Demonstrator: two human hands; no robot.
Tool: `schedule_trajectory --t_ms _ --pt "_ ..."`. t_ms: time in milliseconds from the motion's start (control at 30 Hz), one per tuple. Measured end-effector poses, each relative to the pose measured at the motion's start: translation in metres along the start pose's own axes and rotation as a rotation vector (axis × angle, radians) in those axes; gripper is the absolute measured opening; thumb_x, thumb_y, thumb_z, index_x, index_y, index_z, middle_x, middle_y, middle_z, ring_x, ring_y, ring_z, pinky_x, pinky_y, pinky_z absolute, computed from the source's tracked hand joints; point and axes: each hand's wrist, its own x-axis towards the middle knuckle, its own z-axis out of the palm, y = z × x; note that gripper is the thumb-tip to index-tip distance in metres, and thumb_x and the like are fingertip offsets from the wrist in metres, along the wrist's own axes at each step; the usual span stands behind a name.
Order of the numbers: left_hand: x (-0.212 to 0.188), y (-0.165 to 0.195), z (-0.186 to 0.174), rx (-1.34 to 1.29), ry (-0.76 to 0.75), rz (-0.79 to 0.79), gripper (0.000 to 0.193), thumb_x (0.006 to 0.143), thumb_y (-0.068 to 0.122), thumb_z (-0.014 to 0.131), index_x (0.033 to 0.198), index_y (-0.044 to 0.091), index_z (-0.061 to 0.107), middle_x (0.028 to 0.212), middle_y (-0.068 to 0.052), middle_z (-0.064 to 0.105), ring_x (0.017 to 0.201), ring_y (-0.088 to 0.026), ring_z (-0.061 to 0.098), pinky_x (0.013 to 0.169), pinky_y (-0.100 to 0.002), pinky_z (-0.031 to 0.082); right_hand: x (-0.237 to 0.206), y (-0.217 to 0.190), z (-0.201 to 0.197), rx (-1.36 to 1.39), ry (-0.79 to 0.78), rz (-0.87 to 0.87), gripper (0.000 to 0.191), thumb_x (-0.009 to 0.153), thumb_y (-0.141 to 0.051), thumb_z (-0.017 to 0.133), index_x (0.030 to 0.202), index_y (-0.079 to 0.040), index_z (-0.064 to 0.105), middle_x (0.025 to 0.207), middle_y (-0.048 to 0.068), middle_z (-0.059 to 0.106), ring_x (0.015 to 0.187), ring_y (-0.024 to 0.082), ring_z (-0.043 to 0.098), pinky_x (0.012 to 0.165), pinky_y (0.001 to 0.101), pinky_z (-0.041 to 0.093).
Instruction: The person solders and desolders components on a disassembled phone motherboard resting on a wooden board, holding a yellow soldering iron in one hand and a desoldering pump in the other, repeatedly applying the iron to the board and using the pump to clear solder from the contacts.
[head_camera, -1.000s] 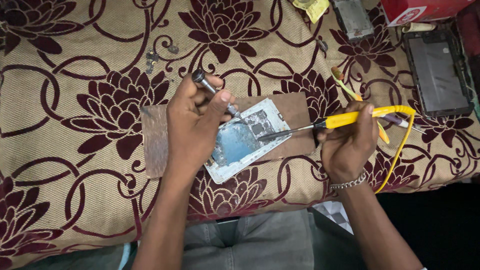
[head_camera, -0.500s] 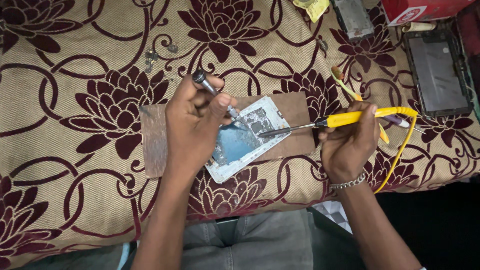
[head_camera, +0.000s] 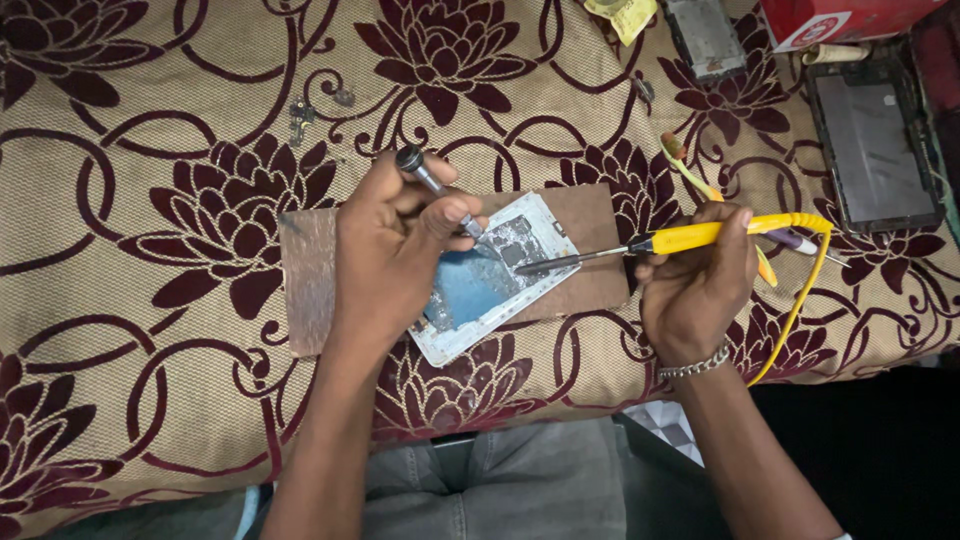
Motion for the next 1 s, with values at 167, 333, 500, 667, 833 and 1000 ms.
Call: schedule_trajectory --t_ms 167,333,500,667,833,1000 --pt "0.0001 0.0006 0.0003 -0.007 -0.013 -0.013 0.029 0.101 0.024 0.068 0.118 0.002 0.058 0.096 -0.011 0.078 0.092 -0.015 0.079 0.070 -0.023 0.065 0.0002 0.0009 -0.0009 0.013 0.009 0.012 0.038 0.118 -0.043 0.046 0.114 -0.005 0.051 0.075 0.010 0.060 0.065 0.020 0.060 0.057 0.0334 0.052" --pt "0.0009 0.0016 0.0006 -0.011 -0.043 -0.034 0.036 0.098 0.031 0.069 0.117 0.002 0.058 0.096 -0.010 0.078 0.095 -0.015 0.079 0.070 -0.022 0.065 0.0007 -0.0010 -0.0005 -0.004 0.005 0.000 0.038 0.118 -0.043 0.045 0.116 -0.005 0.051 0.076 0.010 0.060 0.061 0.019 0.060 0.057 0.0336 0.051" --pt "0.0035 0.0020 0.0011 0.030 -0.050 -0.021 0.034 0.096 0.032 0.069 0.112 0.003 0.060 0.094 -0.009 0.078 0.096 -0.016 0.080 0.069 -0.023 0.065 0.0015 -0.0022 0.0015 -0.009 0.002 -0.003 0.037 0.118 -0.042 0.045 0.115 -0.006 0.051 0.075 0.010 0.061 0.062 0.019 0.060 0.056 0.0331 0.052" --pt "0.0043 0.0037 0.0010 0.090 -0.067 -0.004 0.027 0.096 0.028 0.068 0.106 0.004 0.062 0.091 -0.009 0.079 0.091 -0.015 0.081 0.067 -0.023 0.068 0.0010 -0.0022 0.0015 -0.011 -0.009 -0.001 0.036 0.118 -0.042 0.044 0.114 -0.007 0.051 0.076 0.011 0.062 0.063 0.019 0.061 0.056 0.0325 0.053" --pt "0.0043 0.0058 0.0020 0.078 -0.075 -0.016 0.027 0.096 0.029 0.069 0.106 0.005 0.062 0.092 -0.009 0.078 0.091 -0.015 0.080 0.067 -0.023 0.067 0.0016 -0.0013 0.0000 0.021 -0.022 -0.005 0.038 0.120 -0.041 0.045 0.110 -0.005 0.050 0.077 0.011 0.061 0.060 0.018 0.061 0.052 0.0304 0.052" --pt "0.0022 0.0069 0.0004 0.086 -0.090 -0.015 0.029 0.097 0.031 0.068 0.107 0.005 0.062 0.092 -0.008 0.078 0.094 -0.014 0.080 0.069 -0.024 0.067 0.0006 0.0001 -0.0009 -0.033 -0.007 -0.006 0.036 0.118 -0.042 0.048 0.113 -0.006 0.051 0.078 0.011 0.061 0.060 0.018 0.060 0.055 0.0320 0.052"
